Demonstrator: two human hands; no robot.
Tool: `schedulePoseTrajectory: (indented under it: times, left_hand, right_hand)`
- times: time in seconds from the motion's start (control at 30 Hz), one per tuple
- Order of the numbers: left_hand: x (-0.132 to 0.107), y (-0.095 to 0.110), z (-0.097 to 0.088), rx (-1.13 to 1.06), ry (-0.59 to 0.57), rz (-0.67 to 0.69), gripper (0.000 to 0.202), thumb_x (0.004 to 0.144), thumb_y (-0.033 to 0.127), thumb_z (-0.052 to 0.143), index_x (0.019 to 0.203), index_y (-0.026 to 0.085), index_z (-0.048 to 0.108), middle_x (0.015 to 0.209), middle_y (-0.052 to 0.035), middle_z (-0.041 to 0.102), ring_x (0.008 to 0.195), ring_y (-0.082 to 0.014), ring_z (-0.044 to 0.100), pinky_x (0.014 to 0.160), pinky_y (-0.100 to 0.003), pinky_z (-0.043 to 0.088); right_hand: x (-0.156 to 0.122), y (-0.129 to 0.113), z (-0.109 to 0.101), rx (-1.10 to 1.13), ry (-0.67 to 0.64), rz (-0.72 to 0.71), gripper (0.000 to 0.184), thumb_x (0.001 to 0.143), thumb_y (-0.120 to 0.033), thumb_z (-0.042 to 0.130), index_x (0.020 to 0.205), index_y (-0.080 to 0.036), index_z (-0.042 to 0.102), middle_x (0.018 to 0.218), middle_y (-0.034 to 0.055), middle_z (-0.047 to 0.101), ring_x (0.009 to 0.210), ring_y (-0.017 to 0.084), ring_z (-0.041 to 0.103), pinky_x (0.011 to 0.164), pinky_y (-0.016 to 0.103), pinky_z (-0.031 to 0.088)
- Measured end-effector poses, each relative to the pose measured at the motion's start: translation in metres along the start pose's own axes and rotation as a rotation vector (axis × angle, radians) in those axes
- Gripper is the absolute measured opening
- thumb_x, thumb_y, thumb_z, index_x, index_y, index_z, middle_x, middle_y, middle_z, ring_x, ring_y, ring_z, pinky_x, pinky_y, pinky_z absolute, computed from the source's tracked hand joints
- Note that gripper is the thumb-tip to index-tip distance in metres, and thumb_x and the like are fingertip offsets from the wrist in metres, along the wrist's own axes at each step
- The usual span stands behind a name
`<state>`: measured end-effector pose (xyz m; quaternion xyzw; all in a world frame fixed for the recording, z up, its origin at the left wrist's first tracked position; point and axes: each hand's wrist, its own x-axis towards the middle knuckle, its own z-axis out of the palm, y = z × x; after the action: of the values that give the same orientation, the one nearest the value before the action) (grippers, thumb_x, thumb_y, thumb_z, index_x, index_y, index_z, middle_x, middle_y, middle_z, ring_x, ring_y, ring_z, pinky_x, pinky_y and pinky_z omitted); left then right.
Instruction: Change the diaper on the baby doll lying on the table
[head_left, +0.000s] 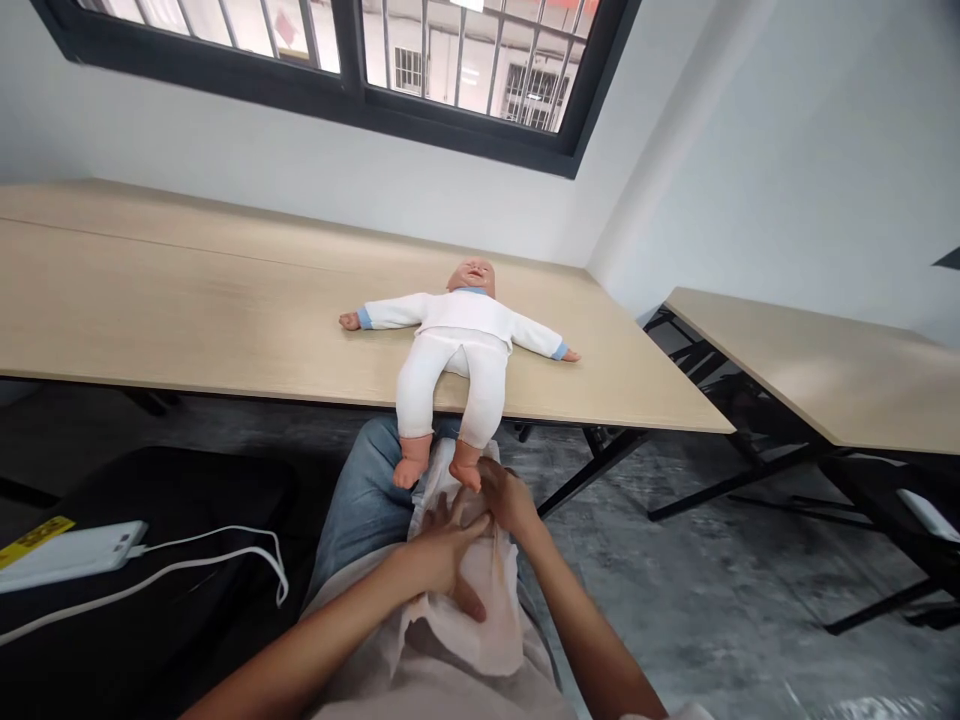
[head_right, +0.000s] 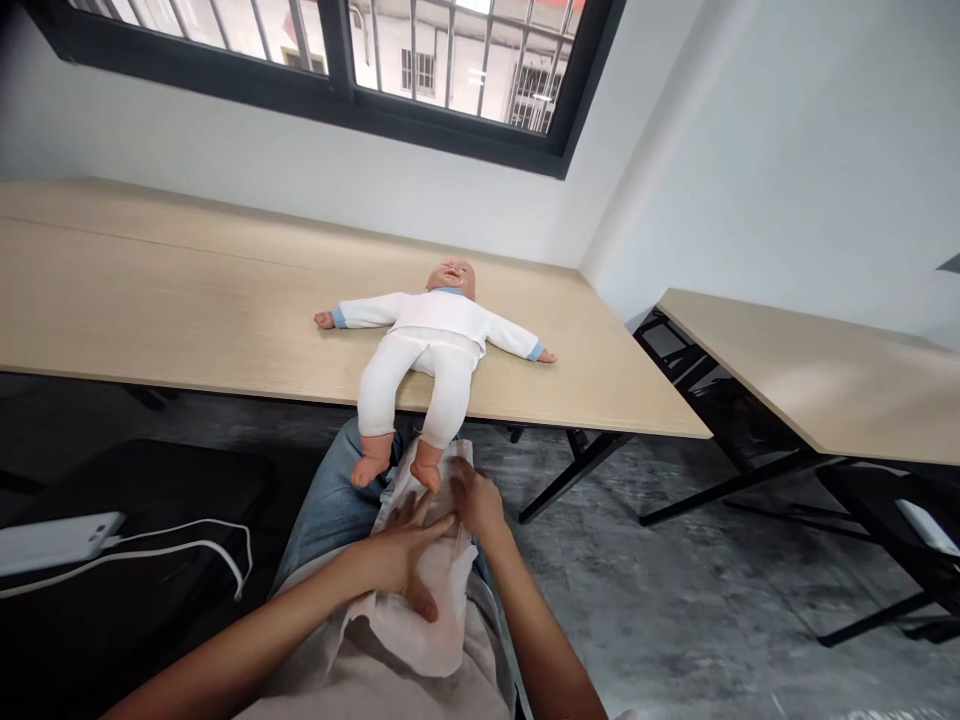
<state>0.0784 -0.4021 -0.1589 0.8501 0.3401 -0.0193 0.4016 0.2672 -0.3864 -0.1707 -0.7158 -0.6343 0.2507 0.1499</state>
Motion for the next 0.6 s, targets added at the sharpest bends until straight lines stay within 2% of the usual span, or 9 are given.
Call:
schedulePoseTrajectory:
  times: [0.1, 0.13, 0.2, 0.23, 0.3, 0.37, 0.47, 0.53, 0.6]
  left_hand:
    - [-0.006, 0.007, -0.002, -0.017, 0.066, 0.02, 0.114, 0.05, 0.046, 0.091, 0.149, 0.024, 0.039, 0.163, -0.0167, 0.014, 0.145, -0.0555, 0.01, 0.116, -0.062, 0.023]
    - [-0.01, 0.011, -0.006, -0.033, 0.1, 0.031, 0.105, 0.054, 0.044, 0.089, 0.147, 0.023, 0.043, 0.162, -0.0161, 0.02, 0.145, -0.0514, 0.017, 0.117, -0.058, 0.026]
    - [-0.019, 0.022, -0.02, -0.087, 0.187, 0.058, 0.075, 0.069, 0.04, 0.081, 0.136, 0.024, 0.054, 0.151, -0.0133, 0.043, 0.137, -0.0405, 0.04, 0.114, -0.049, 0.037]
    - [-0.026, 0.028, -0.03, -0.119, 0.238, 0.067, 0.054, 0.077, 0.037, 0.075, 0.128, 0.024, 0.06, 0.139, -0.0109, 0.056, 0.127, -0.035, 0.051, 0.109, -0.046, 0.042]
    - [-0.04, 0.041, -0.055, -0.177, 0.37, 0.078, 0.024, 0.09, 0.035, 0.06, 0.111, 0.026, 0.067, 0.114, -0.0054, 0.069, 0.105, -0.027, 0.063, 0.096, -0.041, 0.05]
    - [-0.051, 0.049, -0.083, -0.156, 0.615, 0.047, 0.022, 0.097, 0.033, 0.049, 0.099, 0.025, 0.07, 0.101, -0.0031, 0.071, 0.096, -0.023, 0.063, 0.091, -0.037, 0.05]
    - [-0.055, 0.053, -0.122, -0.045, 0.995, 0.023, 0.025, 0.097, 0.035, 0.047, 0.098, 0.021, 0.068, 0.104, -0.0068, 0.067, 0.1, -0.0227, 0.061, 0.093, -0.035, 0.048]
    - [-0.045, 0.053, -0.14, 0.055, 1.093, -0.016, 0.029, 0.097, 0.04, 0.05, 0.102, 0.02, 0.069, 0.119, -0.011, 0.06, 0.117, -0.0268, 0.055, 0.103, -0.039, 0.044]
    - [-0.029, 0.057, -0.149, 0.158, 1.058, -0.11, 0.038, 0.095, 0.051, 0.052, 0.104, 0.02, 0.072, 0.139, -0.0147, 0.047, 0.135, -0.034, 0.04, 0.111, -0.047, 0.036]
  right_hand:
    - [-0.006, 0.004, 0.002, -0.041, 0.141, 0.127, 0.062, 0.093, -0.033, 0.055, 0.148, -0.011, 0.038, 0.122, 0.0202, 0.065, 0.105, 0.029, 0.066, 0.081, 0.032, 0.046]
    - [-0.007, 0.006, 0.002, -0.052, 0.154, 0.183, 0.063, 0.091, -0.036, 0.058, 0.144, -0.006, 0.042, 0.116, 0.0222, 0.066, 0.101, 0.031, 0.067, 0.078, 0.032, 0.046]
    - [-0.009, 0.011, 0.0, -0.05, 0.101, 0.274, 0.056, 0.086, -0.043, 0.064, 0.124, -0.003, 0.057, 0.102, 0.0222, 0.069, 0.093, 0.032, 0.068, 0.071, 0.032, 0.046]
    - [-0.009, 0.014, -0.001, -0.008, 0.048, 0.303, 0.049, 0.084, -0.045, 0.067, 0.111, -0.005, 0.064, 0.095, 0.0205, 0.07, 0.089, 0.032, 0.068, 0.068, 0.032, 0.045]
    - [-0.008, 0.018, -0.002, 0.146, -0.057, 0.343, 0.035, 0.079, -0.042, 0.071, 0.088, -0.008, 0.068, 0.085, 0.0159, 0.07, 0.082, 0.03, 0.067, 0.064, 0.03, 0.043]
    - [-0.006, 0.018, -0.003, 0.315, -0.125, 0.367, 0.025, 0.079, -0.034, 0.071, 0.081, -0.009, 0.07, 0.078, 0.0118, 0.07, 0.076, 0.027, 0.066, 0.06, 0.028, 0.043]
    - [-0.003, 0.009, -0.005, 0.473, -0.13, 0.342, 0.024, 0.081, -0.019, 0.066, 0.1, -0.008, 0.074, 0.09, 0.0105, 0.074, 0.083, 0.026, 0.069, 0.063, 0.027, 0.048]
    - [-0.002, 0.0, -0.009, 0.608, -0.114, 0.35, 0.038, 0.079, -0.012, 0.064, 0.116, -0.008, 0.071, 0.104, 0.0115, 0.074, 0.095, 0.026, 0.07, 0.071, 0.026, 0.052]
    - [-0.003, -0.009, -0.012, 0.697, -0.109, 0.395, 0.044, 0.079, -0.012, 0.066, 0.123, -0.007, 0.069, 0.112, 0.0127, 0.072, 0.102, 0.025, 0.069, 0.075, 0.025, 0.053]
